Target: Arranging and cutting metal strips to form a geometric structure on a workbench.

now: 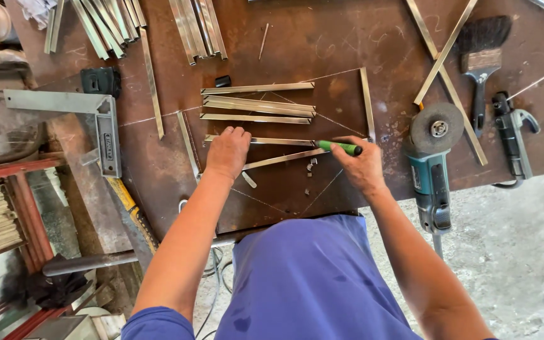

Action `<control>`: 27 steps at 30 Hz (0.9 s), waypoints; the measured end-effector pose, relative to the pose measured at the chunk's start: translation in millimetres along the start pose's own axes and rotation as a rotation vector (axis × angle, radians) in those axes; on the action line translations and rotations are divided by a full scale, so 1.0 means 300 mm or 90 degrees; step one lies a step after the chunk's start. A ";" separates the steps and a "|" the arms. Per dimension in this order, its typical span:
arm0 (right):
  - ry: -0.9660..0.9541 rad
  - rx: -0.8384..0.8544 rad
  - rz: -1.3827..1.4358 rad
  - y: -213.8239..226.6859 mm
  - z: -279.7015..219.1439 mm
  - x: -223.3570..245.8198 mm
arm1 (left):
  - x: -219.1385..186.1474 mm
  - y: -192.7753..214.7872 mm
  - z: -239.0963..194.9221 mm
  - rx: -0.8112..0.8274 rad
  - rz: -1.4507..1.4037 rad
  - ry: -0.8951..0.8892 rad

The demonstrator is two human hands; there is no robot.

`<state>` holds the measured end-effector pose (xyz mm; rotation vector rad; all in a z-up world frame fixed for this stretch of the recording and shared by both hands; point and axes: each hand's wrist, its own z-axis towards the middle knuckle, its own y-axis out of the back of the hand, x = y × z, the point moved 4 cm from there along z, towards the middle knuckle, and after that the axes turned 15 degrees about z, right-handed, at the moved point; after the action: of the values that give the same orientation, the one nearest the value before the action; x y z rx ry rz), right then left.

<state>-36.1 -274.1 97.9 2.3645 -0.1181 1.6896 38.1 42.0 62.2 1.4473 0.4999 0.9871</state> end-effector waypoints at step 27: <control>0.108 0.206 -0.436 -1.021 0.924 0.328 | 0.063 0.258 -0.105 -0.077 -0.118 0.124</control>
<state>313.1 -35.1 62.3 2.0714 0.9425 1.6093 3.3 63.5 137.4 1.1801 0.6920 0.9959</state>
